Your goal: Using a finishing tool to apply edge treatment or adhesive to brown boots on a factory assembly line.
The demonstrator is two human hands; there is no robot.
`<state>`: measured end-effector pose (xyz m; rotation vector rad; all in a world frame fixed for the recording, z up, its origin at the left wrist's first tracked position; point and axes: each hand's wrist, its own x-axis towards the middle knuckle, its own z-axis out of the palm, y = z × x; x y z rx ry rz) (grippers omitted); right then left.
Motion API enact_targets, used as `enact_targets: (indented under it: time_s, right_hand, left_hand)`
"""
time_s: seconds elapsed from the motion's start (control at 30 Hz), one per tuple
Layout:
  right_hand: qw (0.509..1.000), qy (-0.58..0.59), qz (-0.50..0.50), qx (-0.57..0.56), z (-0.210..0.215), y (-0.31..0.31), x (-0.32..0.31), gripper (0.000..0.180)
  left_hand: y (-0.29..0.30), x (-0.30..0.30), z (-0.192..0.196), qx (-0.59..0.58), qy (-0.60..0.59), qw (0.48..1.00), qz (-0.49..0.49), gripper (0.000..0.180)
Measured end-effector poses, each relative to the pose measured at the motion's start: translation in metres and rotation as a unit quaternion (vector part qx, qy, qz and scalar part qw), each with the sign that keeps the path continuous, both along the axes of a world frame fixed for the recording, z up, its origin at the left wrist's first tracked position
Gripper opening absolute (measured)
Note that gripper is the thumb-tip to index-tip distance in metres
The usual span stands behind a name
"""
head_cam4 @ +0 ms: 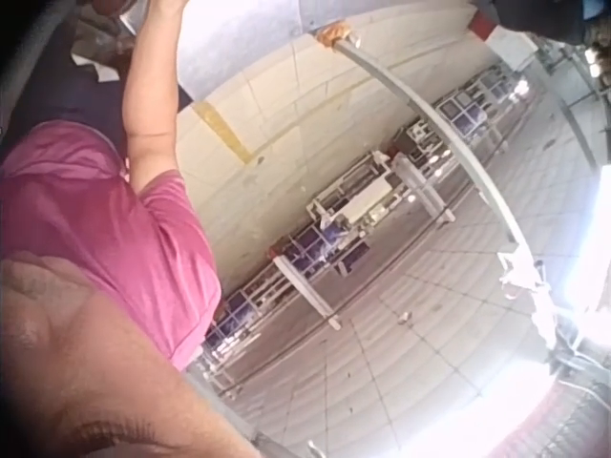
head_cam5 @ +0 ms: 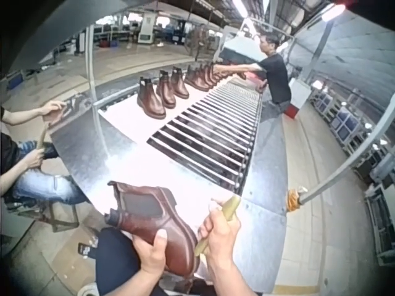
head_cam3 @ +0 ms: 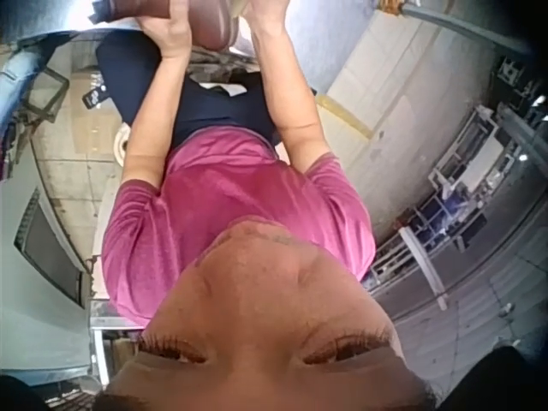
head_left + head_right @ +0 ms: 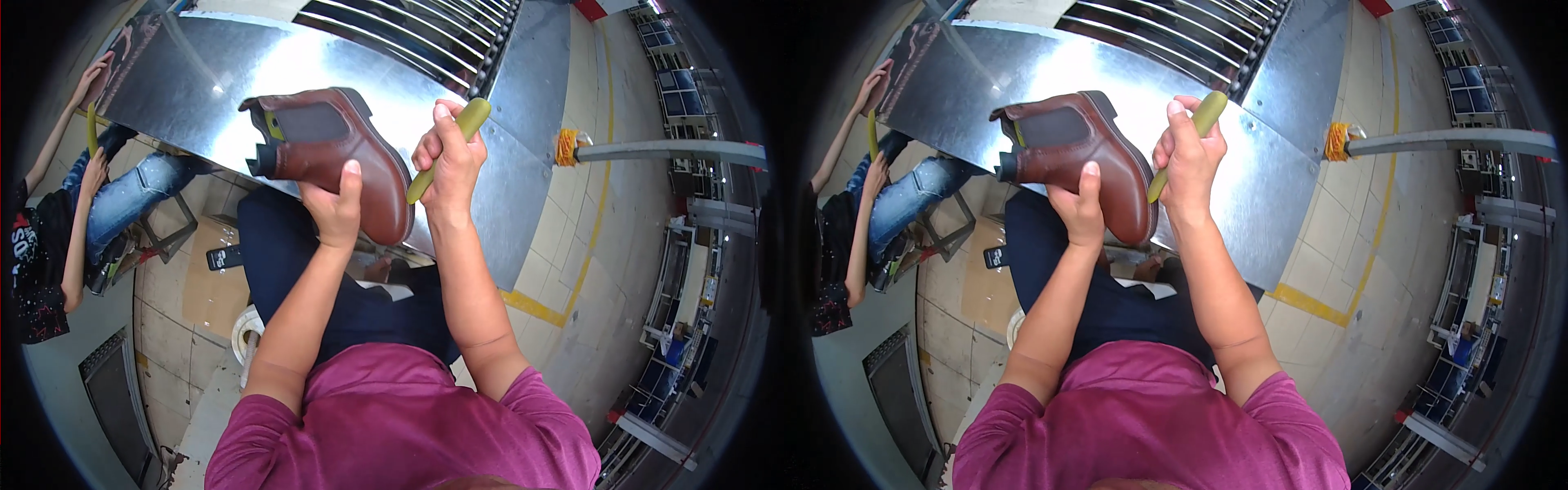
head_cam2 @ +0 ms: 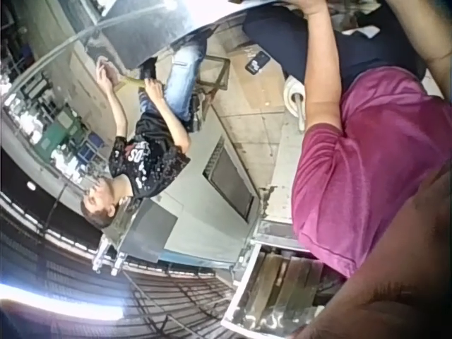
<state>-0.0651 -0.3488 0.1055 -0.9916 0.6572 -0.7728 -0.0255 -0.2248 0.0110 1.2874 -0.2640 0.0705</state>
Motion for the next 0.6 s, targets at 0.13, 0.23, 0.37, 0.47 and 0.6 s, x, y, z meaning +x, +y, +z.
enact_targets:
  time_s: [0.13, 0.23, 0.37, 0.47, 0.6]
  right_hand:
    - [0.999, -0.002, 0.013, -0.030, 0.000, -0.009, 0.028, 0.023]
    - [0.998, -0.014, 0.014, -0.060, -0.010, -0.018, 0.046, 0.022]
    - [0.987, 0.009, 0.017, -0.160, -0.005, -0.018, 0.052, 0.023]
    - [0.966, 0.072, -0.014, -0.246, -0.015, -0.031, 0.040, 0.020]
    - [0.964, 0.120, -0.042, -0.234, -0.050, -0.057, -0.017, 0.024]
  left_hand:
    - [0.008, -0.006, 0.013, -0.004, 0.016, 1.000, -0.012, 0.041]
    - [0.002, -0.010, -0.004, 0.011, 0.026, 0.999, -0.031, 0.041]
    - [-0.005, -0.013, 0.003, 0.048, -0.019, 0.998, -0.028, 0.054]
    - [-0.014, -0.015, 0.020, 0.095, -0.018, 0.993, -0.065, 0.071]
    - [-0.032, -0.017, 0.013, 0.265, -0.176, 0.948, -0.016, 0.100]
